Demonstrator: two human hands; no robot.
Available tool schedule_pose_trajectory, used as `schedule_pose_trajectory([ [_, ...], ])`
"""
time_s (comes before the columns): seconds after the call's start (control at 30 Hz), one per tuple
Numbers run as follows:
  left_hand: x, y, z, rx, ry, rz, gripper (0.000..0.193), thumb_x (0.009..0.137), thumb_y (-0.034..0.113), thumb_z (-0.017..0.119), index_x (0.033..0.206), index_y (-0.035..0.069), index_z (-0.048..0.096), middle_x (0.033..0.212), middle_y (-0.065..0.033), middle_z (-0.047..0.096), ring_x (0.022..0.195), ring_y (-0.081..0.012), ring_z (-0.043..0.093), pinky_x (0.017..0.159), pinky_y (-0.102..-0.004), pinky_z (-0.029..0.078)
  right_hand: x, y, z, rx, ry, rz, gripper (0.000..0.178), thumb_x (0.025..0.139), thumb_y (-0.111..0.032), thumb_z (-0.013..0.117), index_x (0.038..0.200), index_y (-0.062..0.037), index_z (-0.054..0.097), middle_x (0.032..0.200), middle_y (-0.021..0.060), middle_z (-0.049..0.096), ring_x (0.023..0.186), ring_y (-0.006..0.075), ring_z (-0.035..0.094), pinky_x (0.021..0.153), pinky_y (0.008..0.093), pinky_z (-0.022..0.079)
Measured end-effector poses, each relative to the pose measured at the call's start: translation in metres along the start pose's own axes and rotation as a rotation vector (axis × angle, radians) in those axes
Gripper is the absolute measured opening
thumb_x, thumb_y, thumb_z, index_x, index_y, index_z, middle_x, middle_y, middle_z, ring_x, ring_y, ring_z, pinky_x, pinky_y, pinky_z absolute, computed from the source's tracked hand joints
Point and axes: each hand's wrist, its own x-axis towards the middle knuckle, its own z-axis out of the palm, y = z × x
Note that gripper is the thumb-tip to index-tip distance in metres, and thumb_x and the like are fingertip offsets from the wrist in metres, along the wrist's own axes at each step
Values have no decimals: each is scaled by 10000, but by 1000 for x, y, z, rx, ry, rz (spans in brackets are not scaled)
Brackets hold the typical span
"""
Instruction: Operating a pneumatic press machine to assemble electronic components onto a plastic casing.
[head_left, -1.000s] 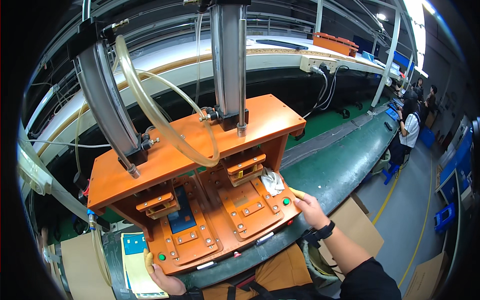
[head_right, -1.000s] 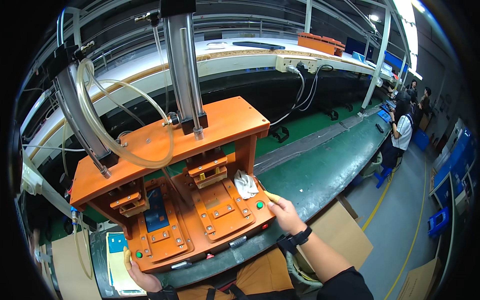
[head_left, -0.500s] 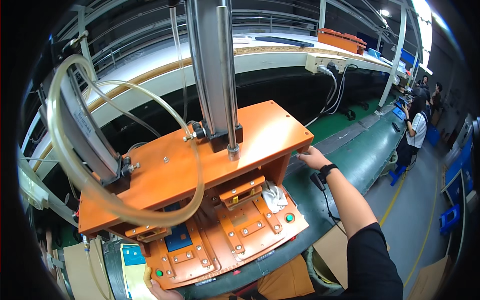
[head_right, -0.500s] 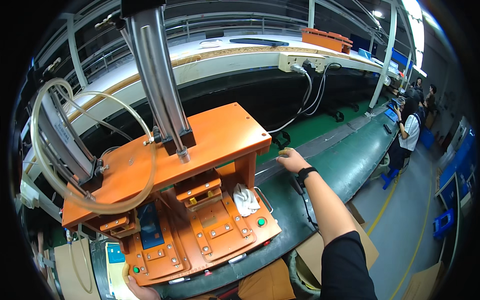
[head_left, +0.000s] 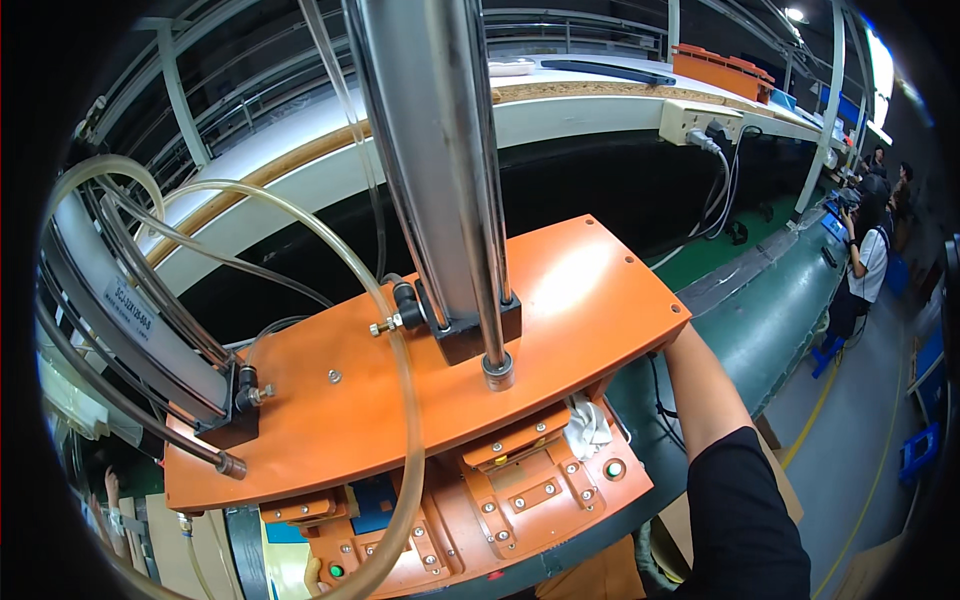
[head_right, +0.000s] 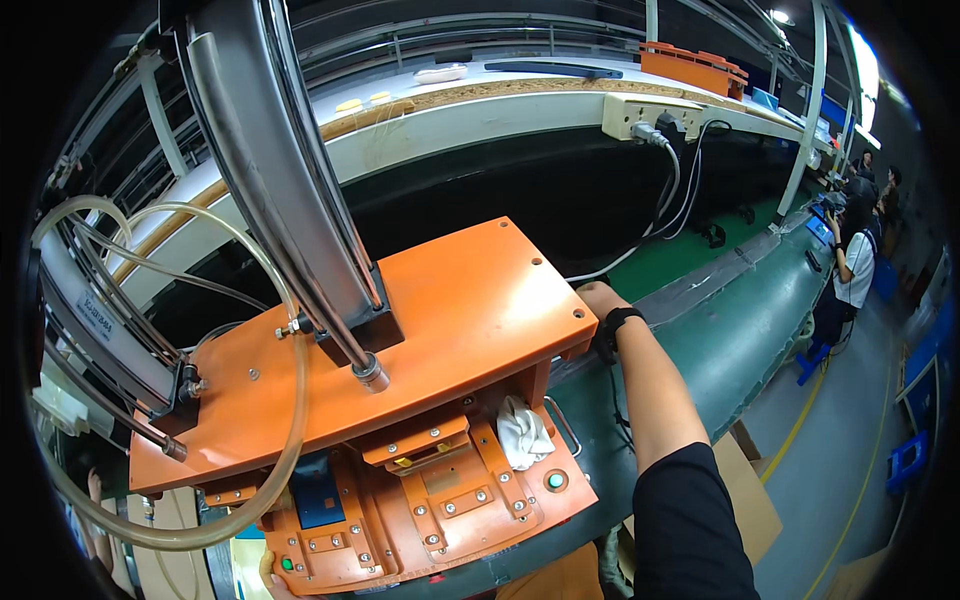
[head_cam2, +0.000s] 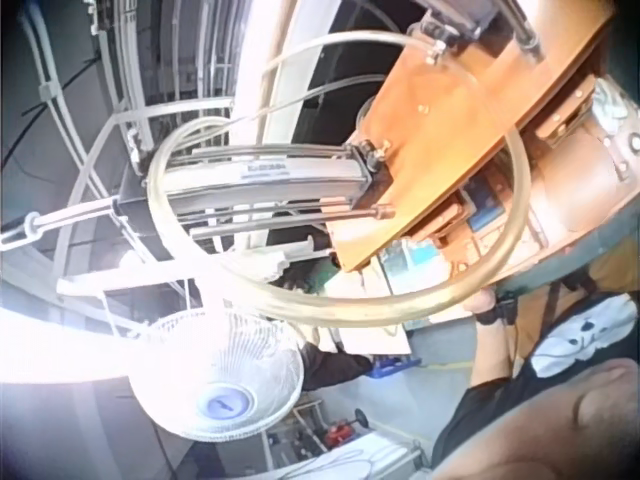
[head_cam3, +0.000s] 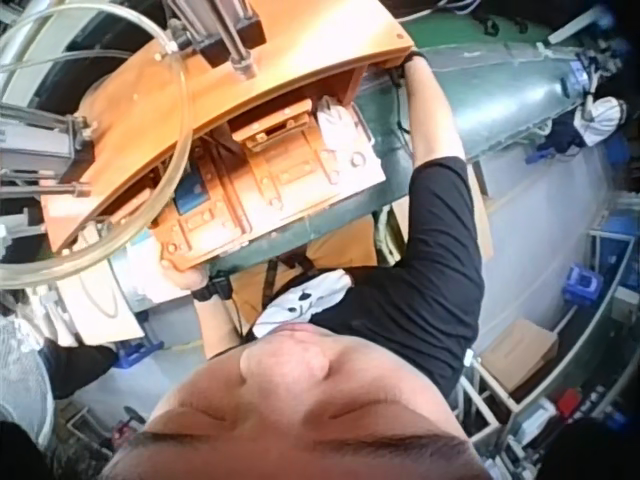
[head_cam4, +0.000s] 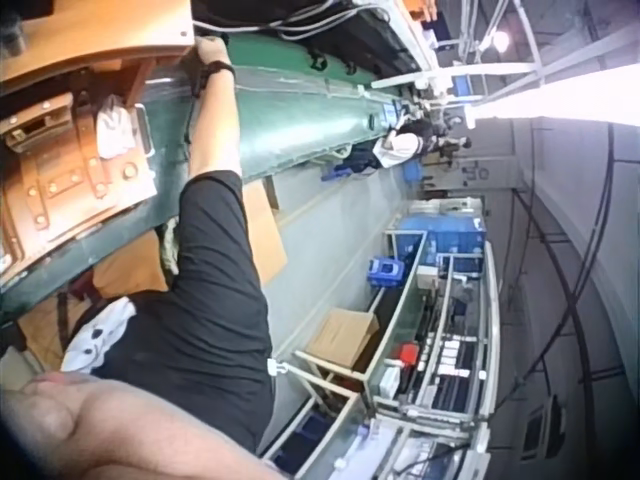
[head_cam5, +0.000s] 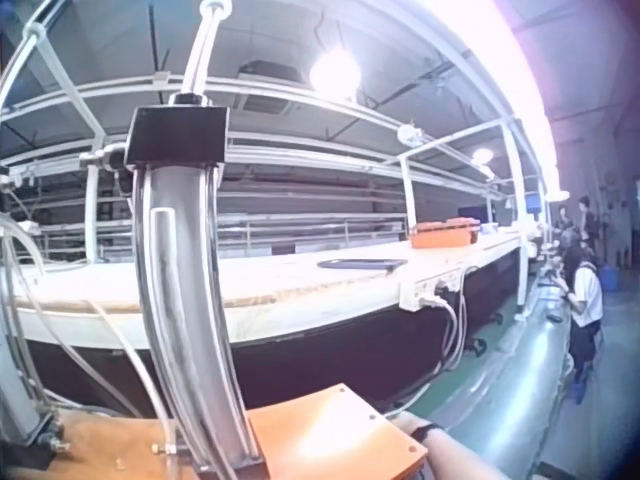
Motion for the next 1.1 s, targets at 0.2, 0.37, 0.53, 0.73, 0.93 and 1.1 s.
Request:
schedule_pose_trajectory([
  [0.2,1,-16,-5,595,232,358,484,987,337,384,1148,-69,591,1127,-226,621,1008,-322,608,847,-434,507,-73,-16,-40,465,-105,109,387,926,-410,583,1124,-81,627,857,-22,555,766,93,525,700,290,462],
  [0.37,6,-4,6,9,26,192,501,972,341,414,1174,-88,575,1173,-221,607,1036,-312,604,876,-444,510,-168,50,-70,1163,-300,-44,537,936,-438,510,1279,-26,537,1060,34,615,817,138,568,715,316,463],
  [0.53,7,2,4,-78,-41,177,520,985,328,407,1285,-84,508,1266,-225,560,1115,-318,581,966,-453,478,-313,69,-62,1496,-256,-200,691,926,-447,490,1401,48,411,1135,125,614,933,210,567,831,369,441],
  [0.73,-1,23,5,30,-13,82,448,1026,216,323,1408,-12,375,1447,-168,383,1320,-270,406,1115,-386,328,-428,108,1,1694,-388,-422,691,896,-406,559,1424,15,410,1430,163,490,1121,253,579,952,421,393],
  [0.93,-55,42,8,562,-157,757,711,856,354,647,1416,5,381,1471,-221,348,1394,-363,306,1172,-497,152,-482,97,66,1766,-698,-295,649,871,-373,602,1378,14,482,1472,183,431,1386,356,358,1109,577,278],
  [1.1,-112,90,68,609,-919,1097,622,838,328,691,1323,-3,486,1342,-253,490,1281,-439,426,1115,-492,295,-492,66,121,1917,-1073,-71,678,855,-407,590,1398,-17,478,1466,158,446,1341,324,394,1089,529,290],
])
